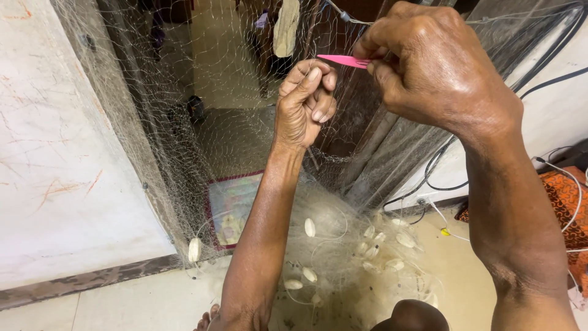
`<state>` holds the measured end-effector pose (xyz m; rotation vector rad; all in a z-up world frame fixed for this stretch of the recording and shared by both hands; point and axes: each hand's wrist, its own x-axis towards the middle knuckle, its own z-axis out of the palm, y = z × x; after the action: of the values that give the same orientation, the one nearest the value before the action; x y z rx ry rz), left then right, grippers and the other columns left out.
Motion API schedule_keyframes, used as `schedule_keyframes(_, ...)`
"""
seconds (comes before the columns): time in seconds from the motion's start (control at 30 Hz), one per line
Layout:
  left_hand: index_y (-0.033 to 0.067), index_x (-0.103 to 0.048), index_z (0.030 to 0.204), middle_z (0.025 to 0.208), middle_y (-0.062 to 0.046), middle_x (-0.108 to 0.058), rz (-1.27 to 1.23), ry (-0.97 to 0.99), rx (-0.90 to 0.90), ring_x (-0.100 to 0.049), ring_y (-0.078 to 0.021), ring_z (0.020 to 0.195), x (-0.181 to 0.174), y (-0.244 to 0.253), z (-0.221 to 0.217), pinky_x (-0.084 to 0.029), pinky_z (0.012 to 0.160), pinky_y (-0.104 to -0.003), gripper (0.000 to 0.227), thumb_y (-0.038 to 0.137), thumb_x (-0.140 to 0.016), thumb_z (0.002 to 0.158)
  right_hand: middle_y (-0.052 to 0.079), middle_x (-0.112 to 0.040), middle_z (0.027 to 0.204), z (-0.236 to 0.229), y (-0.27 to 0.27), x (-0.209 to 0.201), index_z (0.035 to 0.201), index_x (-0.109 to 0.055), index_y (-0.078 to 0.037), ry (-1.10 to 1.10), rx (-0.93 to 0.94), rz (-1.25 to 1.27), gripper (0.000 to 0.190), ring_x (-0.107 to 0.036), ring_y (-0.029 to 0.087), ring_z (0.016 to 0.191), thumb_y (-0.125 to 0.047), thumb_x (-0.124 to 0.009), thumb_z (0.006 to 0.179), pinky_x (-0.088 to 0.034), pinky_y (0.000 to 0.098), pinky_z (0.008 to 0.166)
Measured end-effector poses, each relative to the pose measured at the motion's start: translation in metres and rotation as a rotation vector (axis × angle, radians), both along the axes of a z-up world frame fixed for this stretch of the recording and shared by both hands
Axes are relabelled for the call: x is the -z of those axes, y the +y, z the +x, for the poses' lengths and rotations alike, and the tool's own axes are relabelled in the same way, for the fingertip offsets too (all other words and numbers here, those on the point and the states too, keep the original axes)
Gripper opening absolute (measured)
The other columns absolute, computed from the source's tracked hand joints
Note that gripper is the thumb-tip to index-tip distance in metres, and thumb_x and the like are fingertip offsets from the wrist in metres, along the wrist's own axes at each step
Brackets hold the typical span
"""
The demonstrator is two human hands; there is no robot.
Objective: Repairing a fine-mesh fishing net using a netting needle
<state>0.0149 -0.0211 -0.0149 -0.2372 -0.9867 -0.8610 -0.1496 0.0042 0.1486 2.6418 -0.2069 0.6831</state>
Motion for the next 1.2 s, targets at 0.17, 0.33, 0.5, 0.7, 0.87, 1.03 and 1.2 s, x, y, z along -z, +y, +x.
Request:
schedule_keyframes(0.17,-0.0016,-0.058,0.105,0.087,-0.013,-0.058,-0.001,-0.015,0.030,-0.040,-0.0079,0.046,0.002,-0.004,0.003,-0.033,0.039,-0.020,0.012,0.004,-0.048,0.101,0.014,-0.066,0.087,-0.018,0.002,0.000,0.096,-0.070,-0.001,-0.027,0.050,0.059,0.019,-0.061,0.026,0.072,0.008,-0.061,0.082,-0.048,0.0407,0.068)
schedule_keyframes(0.33,-0.0015,-0.055,0.116,0.094,-0.012,-0.056,-0.004,-0.024,0.058,-0.040,-0.0069,0.050,0.004,-0.007,0.004,-0.033,0.041,-0.019,0.017,0.002,-0.048,0.101,0.018,-0.069,0.096,-0.044,-0.015,0.019,0.102,-0.072,0.007,-0.150,-0.021,0.094,0.023,-0.062,0.025,0.073,0.010,-0.058,0.083,-0.050,0.0372,0.068)
schedule_keyframes(0.5,-0.0007,-0.058,0.118,0.097,-0.011,-0.058,0.071,-0.043,-0.039,-0.043,-0.0050,0.052,-0.001,-0.005,-0.004,-0.034,0.038,-0.017,0.019,0.008,-0.052,0.103,0.012,-0.063,0.090,-0.038,-0.032,0.048,0.103,-0.066,0.006,-0.330,-0.119,0.424,0.010,-0.053,0.012,0.067,0.008,-0.060,0.094,-0.044,0.0203,0.053)
schedule_keyframes(0.7,0.0049,-0.062,0.108,0.079,-0.007,-0.064,0.192,-0.059,-0.289,-0.038,-0.0027,0.041,-0.017,0.009,-0.019,-0.026,0.031,-0.017,0.018,0.019,-0.063,0.097,0.002,-0.050,0.081,-0.019,-0.061,0.089,0.095,-0.060,-0.002,-0.545,-0.288,0.542,0.015,-0.043,0.009,0.065,-0.013,-0.064,0.103,-0.041,0.0220,0.058)
schedule_keyframes(0.87,0.0030,-0.064,0.098,0.070,-0.009,-0.062,0.248,-0.034,-0.393,-0.037,-0.0039,0.037,-0.022,0.011,-0.029,-0.025,0.030,-0.017,0.015,0.016,-0.066,0.091,0.004,-0.058,0.084,-0.004,-0.068,0.108,0.096,-0.061,-0.004,-0.661,-0.265,0.638,0.024,-0.052,0.013,0.070,-0.027,-0.058,0.102,-0.046,0.0265,0.062)
schedule_keyframes(1.03,0.0025,-0.063,0.094,0.072,-0.010,-0.062,0.208,-0.033,-0.343,-0.036,-0.0045,0.037,-0.021,0.011,-0.030,-0.024,0.031,-0.018,0.012,0.014,-0.064,0.091,-0.014,-0.044,0.057,0.007,-0.052,0.098,0.100,-0.068,-0.017,-0.659,-0.152,1.192,0.034,-0.036,0.002,0.043,-0.048,-0.061,0.089,-0.033,0.0179,0.038)
schedule_keyframes(1.2,0.0040,-0.060,0.094,0.082,-0.005,-0.059,0.100,-0.097,-0.322,-0.038,-0.0047,0.042,-0.021,0.015,-0.025,-0.029,0.034,-0.018,0.007,0.010,-0.058,0.096,-0.004,-0.058,0.075,0.011,-0.065,0.107,0.089,-0.062,-0.011,-0.690,-0.368,1.256,0.006,-0.048,0.003,0.050,-0.013,-0.066,0.094,-0.043,0.0173,0.042)
